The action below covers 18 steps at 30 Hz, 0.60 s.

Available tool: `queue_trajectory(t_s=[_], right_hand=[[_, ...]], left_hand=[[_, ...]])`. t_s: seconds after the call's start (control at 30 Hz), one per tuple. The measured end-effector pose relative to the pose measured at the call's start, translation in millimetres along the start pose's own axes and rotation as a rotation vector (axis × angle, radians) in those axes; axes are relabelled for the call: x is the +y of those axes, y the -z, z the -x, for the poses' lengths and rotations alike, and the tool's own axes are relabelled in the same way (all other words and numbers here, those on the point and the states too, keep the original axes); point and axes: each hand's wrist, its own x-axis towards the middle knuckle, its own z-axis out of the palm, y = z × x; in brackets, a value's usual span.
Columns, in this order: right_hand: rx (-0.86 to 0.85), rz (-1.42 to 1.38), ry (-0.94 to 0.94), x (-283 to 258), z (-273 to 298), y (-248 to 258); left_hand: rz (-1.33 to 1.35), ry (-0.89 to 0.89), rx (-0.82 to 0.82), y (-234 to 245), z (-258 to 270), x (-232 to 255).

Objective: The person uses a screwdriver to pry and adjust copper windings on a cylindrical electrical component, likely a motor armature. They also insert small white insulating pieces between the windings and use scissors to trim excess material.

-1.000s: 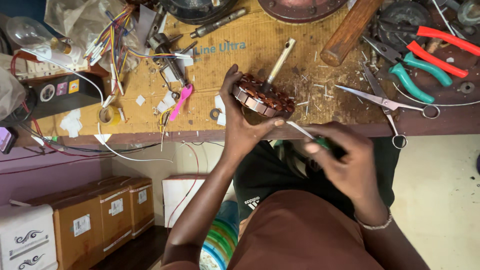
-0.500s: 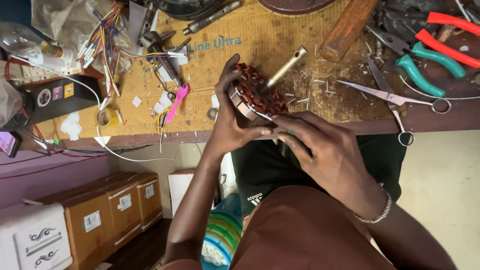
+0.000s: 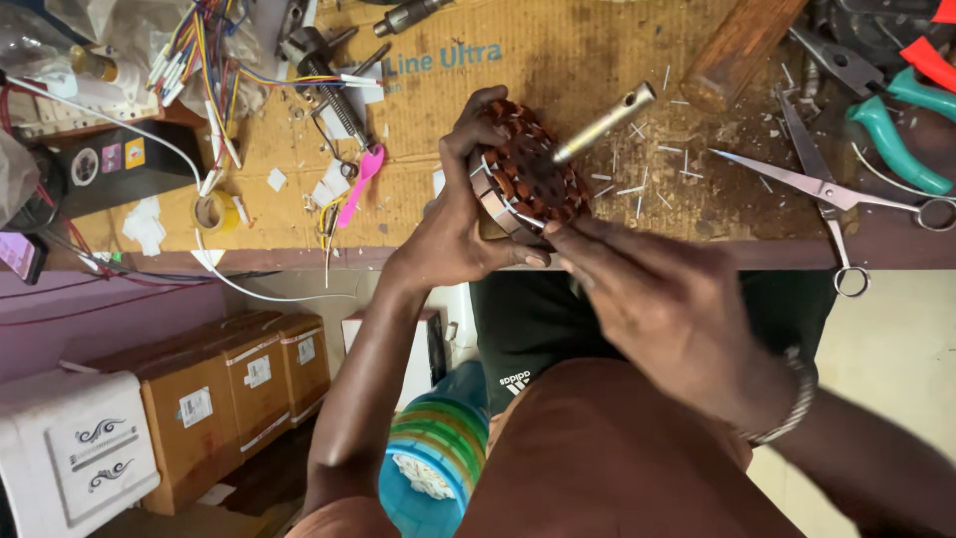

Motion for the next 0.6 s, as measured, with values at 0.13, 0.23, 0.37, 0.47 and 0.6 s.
queue_trajectory(t_s=[0.13,0.23,0.37,0.47,0.6], right_hand=[[0.191,-0.067,-0.083,-16.8,10.3,-23.3],[0.173,-0.068,-0.122,-21.5,17.4,-23.5],[0.138,-0.075,-0.173,-27.9,21.4,-17.6],[0.119,-0.071,-0.201,-32.1,21.7,-17.7],[0.067,-0.077,-0.238,-31.2,23.9,-13.1]], left_hand=[[0.030,0.014,0.096,-14.6,1.2,5.7],[0.087,0.030,0.140,-23.1,5.5,9.9],[0.072,0.029,0.208,-31.7,5.5,10.3],[0.155,0.051,0.280,-39.3,10.2,7.6],[0.159,0.093,0.368,-52.5,17.8,6.7]])
